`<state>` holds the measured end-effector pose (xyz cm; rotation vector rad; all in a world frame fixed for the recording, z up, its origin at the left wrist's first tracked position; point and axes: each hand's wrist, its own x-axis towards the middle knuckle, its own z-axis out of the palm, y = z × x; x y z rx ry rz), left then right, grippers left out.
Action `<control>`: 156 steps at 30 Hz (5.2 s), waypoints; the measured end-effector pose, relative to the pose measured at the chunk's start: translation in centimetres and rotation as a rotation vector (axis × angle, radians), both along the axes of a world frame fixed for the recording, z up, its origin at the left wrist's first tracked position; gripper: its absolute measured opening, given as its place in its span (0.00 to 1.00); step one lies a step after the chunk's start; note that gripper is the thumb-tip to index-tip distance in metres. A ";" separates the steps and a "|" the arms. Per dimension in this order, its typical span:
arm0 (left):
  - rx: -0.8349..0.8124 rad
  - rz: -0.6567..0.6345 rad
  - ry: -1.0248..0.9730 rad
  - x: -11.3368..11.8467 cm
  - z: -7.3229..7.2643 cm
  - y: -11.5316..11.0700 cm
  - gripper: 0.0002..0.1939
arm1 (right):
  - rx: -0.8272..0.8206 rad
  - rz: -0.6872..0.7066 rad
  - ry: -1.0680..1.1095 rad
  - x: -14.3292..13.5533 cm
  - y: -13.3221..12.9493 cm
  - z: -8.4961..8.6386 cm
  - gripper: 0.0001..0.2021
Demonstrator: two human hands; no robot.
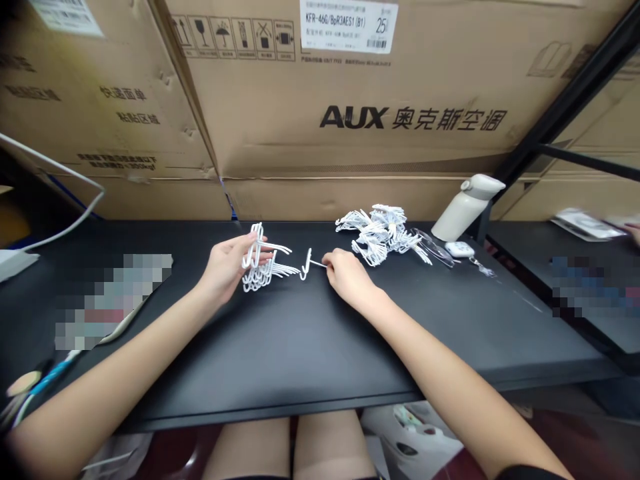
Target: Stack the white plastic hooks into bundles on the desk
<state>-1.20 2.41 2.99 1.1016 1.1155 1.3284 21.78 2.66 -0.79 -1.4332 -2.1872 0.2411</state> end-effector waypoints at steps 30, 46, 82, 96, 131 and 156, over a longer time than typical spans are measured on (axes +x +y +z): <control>0.238 -0.241 0.231 0.3 -0.6 -1.1 0.23 | 0.197 0.305 0.484 -2.1 -2.0 1.4 0.08; 0.202 -0.376 0.182 0.6 -0.2 -1.4 0.19 | -0.100 0.244 0.652 -2.8 -2.8 1.8 0.12; 0.385 -0.260 0.474 1.5 -0.6 -3.1 0.15 | 0.171 0.326 0.326 -4.6 -4.9 0.9 0.10; -0.004 -0.182 -0.217 0.3 1.0 -0.7 0.18 | 0.080 0.345 0.133 -3.9 -2.7 -0.3 0.19; 0.201 -0.209 0.265 0.8 0.3 -1.5 0.19 | -0.091 0.127 0.297 -3.0 -1.4 -0.1 0.07; 0.356 -0.257 0.842 0.6 0.6 -2.4 0.16 | -0.466 0.089 0.481 -1.3 -0.6 0.5 0.05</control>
